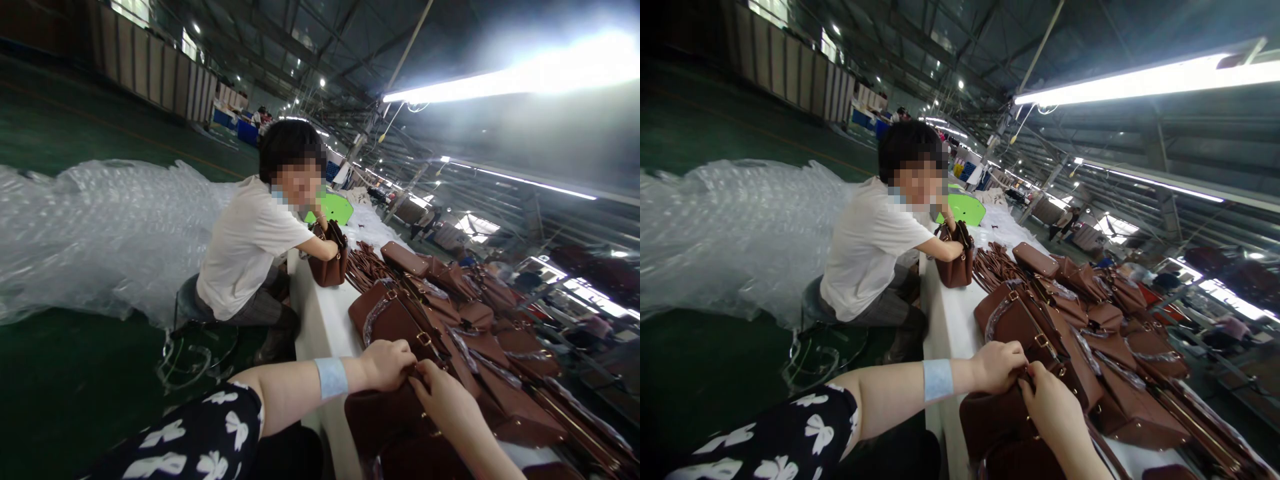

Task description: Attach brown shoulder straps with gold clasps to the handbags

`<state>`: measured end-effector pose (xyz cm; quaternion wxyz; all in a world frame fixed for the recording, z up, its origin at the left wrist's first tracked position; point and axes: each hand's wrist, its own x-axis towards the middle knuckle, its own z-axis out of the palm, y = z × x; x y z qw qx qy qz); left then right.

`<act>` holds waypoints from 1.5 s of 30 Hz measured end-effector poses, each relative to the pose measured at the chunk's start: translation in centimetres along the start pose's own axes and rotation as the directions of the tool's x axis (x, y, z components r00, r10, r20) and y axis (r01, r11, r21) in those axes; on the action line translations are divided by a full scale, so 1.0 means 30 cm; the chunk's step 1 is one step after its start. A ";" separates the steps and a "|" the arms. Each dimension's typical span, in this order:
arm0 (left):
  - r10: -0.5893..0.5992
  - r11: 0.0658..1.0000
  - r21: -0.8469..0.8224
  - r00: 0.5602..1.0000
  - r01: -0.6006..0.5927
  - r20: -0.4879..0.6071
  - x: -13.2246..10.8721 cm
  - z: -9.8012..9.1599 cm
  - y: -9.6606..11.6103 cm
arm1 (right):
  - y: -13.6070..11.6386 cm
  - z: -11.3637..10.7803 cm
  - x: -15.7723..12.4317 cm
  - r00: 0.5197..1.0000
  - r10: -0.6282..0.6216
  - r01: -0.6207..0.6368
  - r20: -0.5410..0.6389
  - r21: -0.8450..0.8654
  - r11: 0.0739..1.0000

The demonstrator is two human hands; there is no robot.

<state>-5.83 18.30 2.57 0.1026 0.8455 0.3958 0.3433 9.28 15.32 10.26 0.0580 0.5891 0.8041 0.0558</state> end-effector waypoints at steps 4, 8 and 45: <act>0.011 0.983 -0.182 0.991 0.014 0.135 0.036 -0.011 -0.042 | -0.016 -0.009 -0.029 1.000 -0.019 0.017 -0.020 -0.089 0.996; 0.072 0.956 -0.292 0.951 0.020 0.299 0.086 -0.045 -0.080 | -0.033 -0.029 -0.042 0.997 -0.072 0.066 -0.028 -0.169 0.983; -0.420 0.663 -0.588 0.880 0.463 0.221 0.016 -0.018 -0.071 | 0.017 0.016 0.054 0.993 0.099 -0.065 -0.058 0.420 0.905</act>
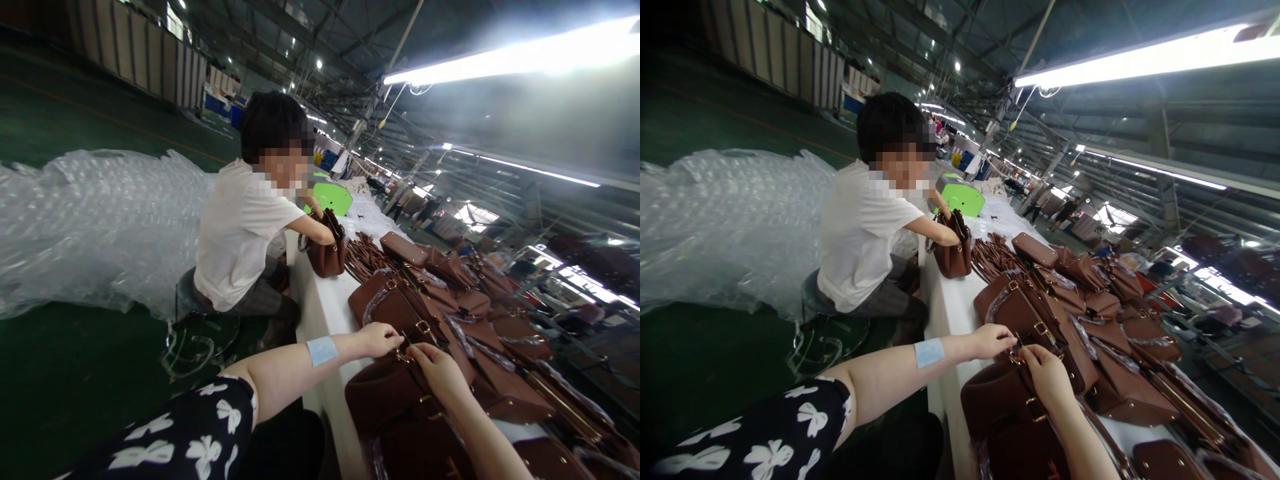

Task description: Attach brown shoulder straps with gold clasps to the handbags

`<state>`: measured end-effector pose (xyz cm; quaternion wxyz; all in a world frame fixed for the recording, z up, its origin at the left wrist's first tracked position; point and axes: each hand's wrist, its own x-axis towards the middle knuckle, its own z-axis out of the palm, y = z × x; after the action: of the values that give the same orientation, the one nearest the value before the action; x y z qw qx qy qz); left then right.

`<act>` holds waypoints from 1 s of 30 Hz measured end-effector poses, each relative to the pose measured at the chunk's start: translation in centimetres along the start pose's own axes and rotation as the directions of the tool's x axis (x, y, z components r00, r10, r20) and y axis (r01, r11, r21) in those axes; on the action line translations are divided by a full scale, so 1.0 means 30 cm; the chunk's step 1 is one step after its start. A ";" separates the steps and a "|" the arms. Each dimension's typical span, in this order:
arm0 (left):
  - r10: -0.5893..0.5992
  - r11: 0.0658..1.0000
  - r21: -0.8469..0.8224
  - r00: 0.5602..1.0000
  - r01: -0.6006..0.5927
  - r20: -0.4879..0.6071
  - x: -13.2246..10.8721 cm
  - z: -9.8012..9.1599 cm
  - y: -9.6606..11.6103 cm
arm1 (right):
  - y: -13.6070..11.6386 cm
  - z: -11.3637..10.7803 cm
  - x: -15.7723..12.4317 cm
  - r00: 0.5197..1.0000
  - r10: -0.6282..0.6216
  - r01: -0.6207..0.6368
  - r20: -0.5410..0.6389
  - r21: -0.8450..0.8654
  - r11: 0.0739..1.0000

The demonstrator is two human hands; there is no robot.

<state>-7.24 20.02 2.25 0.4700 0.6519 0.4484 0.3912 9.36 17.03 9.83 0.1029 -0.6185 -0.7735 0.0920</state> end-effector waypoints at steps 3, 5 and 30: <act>-0.051 0.998 -0.044 0.998 0.053 0.048 -0.014 0.051 -0.009 | -0.006 -0.005 -0.003 0.999 -0.009 0.014 0.049 -0.098 0.995; -0.109 0.989 -0.095 0.992 0.115 0.070 -0.018 0.081 -0.016 | -0.015 -0.016 -0.009 0.997 -0.030 0.043 0.065 -0.210 0.977; 0.125 0.877 0.455 0.988 -0.152 0.090 -0.052 0.020 -0.036 | -0.057 0.012 0.033 0.926 -0.203 0.357 0.318 -0.564 0.744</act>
<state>-7.36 18.54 0.92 0.2854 0.7863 0.4667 0.2872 7.44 17.63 10.00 -0.1832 -0.4784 -0.8521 -0.1073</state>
